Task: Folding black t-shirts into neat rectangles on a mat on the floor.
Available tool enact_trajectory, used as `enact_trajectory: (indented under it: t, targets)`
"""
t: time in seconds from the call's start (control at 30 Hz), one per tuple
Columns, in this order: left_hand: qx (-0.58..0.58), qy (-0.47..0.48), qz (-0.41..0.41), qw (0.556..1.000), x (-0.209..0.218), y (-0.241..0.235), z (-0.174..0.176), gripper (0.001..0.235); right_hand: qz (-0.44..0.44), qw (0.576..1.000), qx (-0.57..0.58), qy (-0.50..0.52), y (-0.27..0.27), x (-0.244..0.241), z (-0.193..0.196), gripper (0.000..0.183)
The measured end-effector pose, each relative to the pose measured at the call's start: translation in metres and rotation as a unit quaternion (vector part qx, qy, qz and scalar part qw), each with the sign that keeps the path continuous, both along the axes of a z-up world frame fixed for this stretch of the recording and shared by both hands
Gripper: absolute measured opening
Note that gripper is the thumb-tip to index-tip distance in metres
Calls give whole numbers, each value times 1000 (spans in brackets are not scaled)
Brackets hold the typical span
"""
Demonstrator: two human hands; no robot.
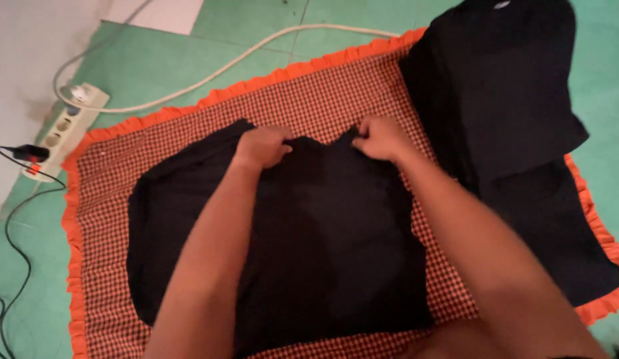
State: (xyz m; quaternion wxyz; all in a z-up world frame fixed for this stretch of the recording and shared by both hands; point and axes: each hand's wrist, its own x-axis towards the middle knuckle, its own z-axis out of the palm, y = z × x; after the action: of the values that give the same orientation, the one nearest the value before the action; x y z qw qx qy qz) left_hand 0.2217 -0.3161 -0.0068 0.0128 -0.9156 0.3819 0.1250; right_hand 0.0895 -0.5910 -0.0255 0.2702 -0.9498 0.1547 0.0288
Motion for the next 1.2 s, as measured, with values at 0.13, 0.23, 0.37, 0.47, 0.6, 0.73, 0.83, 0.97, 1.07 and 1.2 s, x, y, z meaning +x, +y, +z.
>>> enact_trajectory:
  t: [0.13,0.23,0.37,0.47,0.6,0.73,0.83,0.97,1.07,1.2]
  targets:
    - [-4,46,9,999,20,8,20,28,-39,990,129,-51,-25,-4,23,26]
    - [-106,84,82,987,28,13,34,23,-69,962,220,-148,-48,10,26,27]
    - [-170,-17,180,969,55,6,7,22,-33,963,21,-266,-66,40,31,15]
    - [-198,-76,204,956,65,0,-39,28,-37,961,-6,-274,-57,48,21,22]
    - [-169,-27,208,963,14,-6,-12,40,-84,989,-2,-119,-33,27,16,34]
    - [-143,-90,170,971,7,2,-25,45,-39,995,80,-54,-21,5,33,63]
    - [-157,-151,158,963,21,9,-55,44,11,997,66,-45,-26,4,22,64]
    - [-145,-254,106,950,29,16,-71,42,55,987,-2,-153,-47,14,-24,16]
    - [-125,-290,66,946,18,16,-63,43,40,991,-30,-126,-41,8,-30,20]
    - [-165,-317,100,929,-55,-2,15,58,73,997,-11,-4,-12,-22,27,62]
